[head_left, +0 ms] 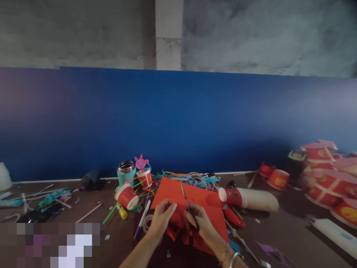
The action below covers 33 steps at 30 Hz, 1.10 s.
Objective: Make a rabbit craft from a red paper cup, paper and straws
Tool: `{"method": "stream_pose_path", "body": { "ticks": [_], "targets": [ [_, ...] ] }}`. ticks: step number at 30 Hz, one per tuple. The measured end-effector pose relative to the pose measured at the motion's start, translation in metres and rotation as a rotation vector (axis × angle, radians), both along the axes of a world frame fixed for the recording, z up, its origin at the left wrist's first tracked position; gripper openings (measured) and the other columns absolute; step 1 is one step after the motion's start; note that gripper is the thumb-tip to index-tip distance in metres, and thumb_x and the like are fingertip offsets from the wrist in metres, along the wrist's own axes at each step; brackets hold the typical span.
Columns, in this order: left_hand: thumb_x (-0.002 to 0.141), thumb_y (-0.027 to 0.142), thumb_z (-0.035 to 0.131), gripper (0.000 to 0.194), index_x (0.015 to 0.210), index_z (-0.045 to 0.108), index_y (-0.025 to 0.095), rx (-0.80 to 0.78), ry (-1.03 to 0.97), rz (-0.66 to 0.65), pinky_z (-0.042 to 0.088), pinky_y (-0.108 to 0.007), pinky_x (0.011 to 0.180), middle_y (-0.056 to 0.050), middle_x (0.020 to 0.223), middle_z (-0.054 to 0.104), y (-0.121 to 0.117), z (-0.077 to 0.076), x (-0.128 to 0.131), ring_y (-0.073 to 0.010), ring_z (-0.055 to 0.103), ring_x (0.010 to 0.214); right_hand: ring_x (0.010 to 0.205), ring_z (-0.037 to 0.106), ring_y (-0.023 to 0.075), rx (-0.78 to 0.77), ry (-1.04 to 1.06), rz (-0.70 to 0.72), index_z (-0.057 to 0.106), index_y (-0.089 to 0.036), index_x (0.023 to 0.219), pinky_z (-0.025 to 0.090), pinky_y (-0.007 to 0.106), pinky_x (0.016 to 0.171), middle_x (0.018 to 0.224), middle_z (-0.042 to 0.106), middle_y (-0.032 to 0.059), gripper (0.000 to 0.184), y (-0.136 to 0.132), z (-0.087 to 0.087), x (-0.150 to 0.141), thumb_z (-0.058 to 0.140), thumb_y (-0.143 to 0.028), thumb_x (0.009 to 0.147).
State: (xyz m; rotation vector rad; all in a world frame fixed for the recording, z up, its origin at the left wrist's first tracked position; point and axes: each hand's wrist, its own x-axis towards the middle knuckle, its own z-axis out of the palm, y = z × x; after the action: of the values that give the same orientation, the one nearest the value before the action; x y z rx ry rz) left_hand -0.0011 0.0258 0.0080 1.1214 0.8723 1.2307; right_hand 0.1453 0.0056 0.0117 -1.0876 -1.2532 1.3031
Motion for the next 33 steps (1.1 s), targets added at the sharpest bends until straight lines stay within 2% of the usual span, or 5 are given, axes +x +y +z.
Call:
{"method": "stream_pose_path", "body": {
  "ticks": [4, 8, 15, 24, 33],
  "targets": [
    [0.07, 0.041, 0.067, 0.03, 0.064, 0.051, 0.017, 0.011, -0.088, 0.066, 0.034, -0.02, 0.054, 0.005, 0.058, 0.048, -0.001, 0.003, -0.001, -0.0085, 0.041, 0.055, 0.034, 0.048, 0.0079, -0.01, 0.026, 0.046, 0.053, -0.017, 0.075, 0.036, 0.017, 0.035, 0.044, 0.055, -0.0055, 0.043, -0.002, 0.003, 0.0, 0.07, -0.054, 0.063],
    [0.068, 0.039, 0.068, 0.03, 0.061, 0.05, 0.016, 0.039, -0.078, 0.12, 0.033, -0.021, 0.055, 0.005, 0.056, 0.046, -0.001, 0.011, -0.003, -0.0088, 0.039, 0.055, 0.034, 0.048, 0.0073, -0.026, -0.004, 0.123, 0.054, -0.016, 0.078, 0.032, 0.017, 0.034, 0.046, 0.056, -0.0047, 0.043, -0.004, 0.005, 0.0, 0.069, -0.054, 0.065],
    [0.064, 0.035, 0.069, 0.027, 0.059, 0.051, 0.016, 0.014, -0.073, 0.137, 0.032, -0.021, 0.053, 0.005, 0.054, 0.047, 0.0, 0.01, -0.005, -0.0088, 0.039, 0.053, 0.035, 0.049, 0.0066, -0.004, -0.016, 0.168, 0.054, -0.015, 0.077, 0.026, 0.016, 0.034, 0.045, 0.054, -0.0056, 0.043, -0.004, 0.004, 0.001, 0.068, -0.054, 0.065],
    [0.063, 0.033, 0.069, 0.024, 0.058, 0.053, 0.016, 0.0, -0.1, 0.115, 0.034, -0.021, 0.054, 0.004, 0.055, 0.05, -0.002, 0.014, -0.006, -0.0094, 0.042, 0.054, 0.032, 0.044, 0.0059, -0.006, -0.008, 0.182, 0.054, -0.015, 0.075, 0.032, 0.016, 0.034, 0.042, 0.052, -0.0064, 0.042, -0.003, 0.002, 0.003, 0.07, -0.052, 0.064],
    [0.059, 0.036, 0.071, 0.027, 0.056, 0.052, 0.017, -0.016, -0.095, 0.121, 0.033, -0.021, 0.053, 0.006, 0.053, 0.048, -0.002, 0.016, -0.006, -0.0092, 0.041, 0.051, 0.029, 0.037, 0.0041, -0.011, -0.036, 0.169, 0.055, -0.015, 0.074, 0.027, 0.015, 0.031, 0.038, 0.047, -0.0082, 0.043, 0.0, -0.004, 0.004, 0.068, -0.055, 0.064]
  ]
}}
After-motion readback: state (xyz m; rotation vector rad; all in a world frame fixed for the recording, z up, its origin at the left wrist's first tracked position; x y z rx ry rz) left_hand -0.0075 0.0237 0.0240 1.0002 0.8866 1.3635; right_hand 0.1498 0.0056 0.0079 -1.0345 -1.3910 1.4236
